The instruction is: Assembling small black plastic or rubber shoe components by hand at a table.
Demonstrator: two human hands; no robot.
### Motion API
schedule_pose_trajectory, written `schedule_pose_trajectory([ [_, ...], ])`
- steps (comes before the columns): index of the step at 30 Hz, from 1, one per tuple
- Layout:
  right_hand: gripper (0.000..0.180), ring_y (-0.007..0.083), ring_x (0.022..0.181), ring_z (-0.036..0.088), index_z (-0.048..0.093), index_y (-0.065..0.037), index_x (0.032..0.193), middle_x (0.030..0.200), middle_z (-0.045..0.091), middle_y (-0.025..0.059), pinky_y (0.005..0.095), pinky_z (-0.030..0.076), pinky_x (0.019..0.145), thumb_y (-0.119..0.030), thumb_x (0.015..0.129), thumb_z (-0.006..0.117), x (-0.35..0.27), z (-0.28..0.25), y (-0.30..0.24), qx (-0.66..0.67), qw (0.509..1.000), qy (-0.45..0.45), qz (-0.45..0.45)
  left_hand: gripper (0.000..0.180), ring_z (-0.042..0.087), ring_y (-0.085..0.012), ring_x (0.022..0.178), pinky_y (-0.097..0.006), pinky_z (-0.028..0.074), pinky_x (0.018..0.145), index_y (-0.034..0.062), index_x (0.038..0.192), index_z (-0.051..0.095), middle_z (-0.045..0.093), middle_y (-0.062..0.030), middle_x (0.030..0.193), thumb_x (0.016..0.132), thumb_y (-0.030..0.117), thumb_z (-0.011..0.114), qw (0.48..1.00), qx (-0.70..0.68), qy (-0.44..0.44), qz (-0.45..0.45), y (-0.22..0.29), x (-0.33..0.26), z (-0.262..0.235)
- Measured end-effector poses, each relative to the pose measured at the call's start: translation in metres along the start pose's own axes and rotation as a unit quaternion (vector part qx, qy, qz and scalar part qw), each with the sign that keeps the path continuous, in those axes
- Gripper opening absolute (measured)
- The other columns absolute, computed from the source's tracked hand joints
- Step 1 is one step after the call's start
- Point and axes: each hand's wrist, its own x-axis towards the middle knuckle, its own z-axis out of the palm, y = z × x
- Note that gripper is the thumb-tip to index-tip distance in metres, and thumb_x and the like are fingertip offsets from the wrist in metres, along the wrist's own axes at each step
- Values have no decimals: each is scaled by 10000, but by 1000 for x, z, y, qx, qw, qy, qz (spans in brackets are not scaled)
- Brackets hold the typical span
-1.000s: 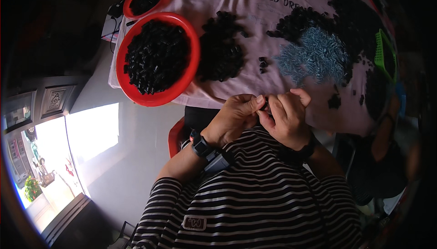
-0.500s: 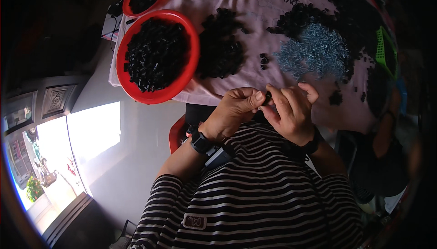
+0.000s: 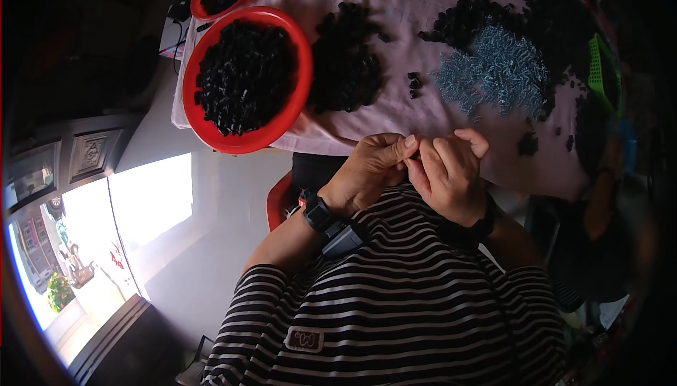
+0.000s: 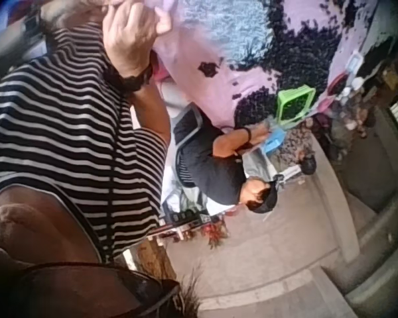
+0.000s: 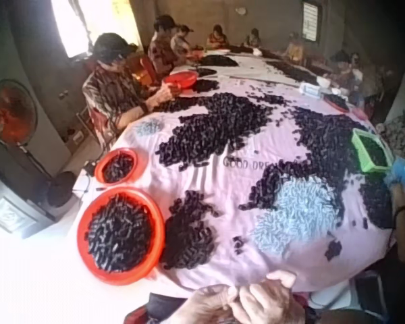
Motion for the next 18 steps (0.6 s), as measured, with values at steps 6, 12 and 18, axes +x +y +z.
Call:
schedule_pose_trajectory([
  [6,366,161,882,622,671,-34,1239,933,664,-1,455,339,1046,-189,918,753,2,1,19,79,996,-29,29,284,377,-31,559,-205,283,513,68,959,698,586,58,762,1012,347,692,998,53,43,0,5,0,4],
  [12,146,235,865,616,644,-118,1036,904,652,26,429,349,931,-141,920,730,-10,32,78,8,984,60,169,224,501,-39,678,-189,377,585,90,1092,709,687,9,947,1026,301,674,996,72,19,58,8,-4,-11],
  [18,106,250,858,621,612,-133,955,859,621,22,434,352,919,-111,916,709,-14,54,83,-66,985,35,158,320,498,-49,685,-182,412,621,78,1254,680,678,-10,957,1030,307,663,992,108,28,56,10,-6,-5],
])
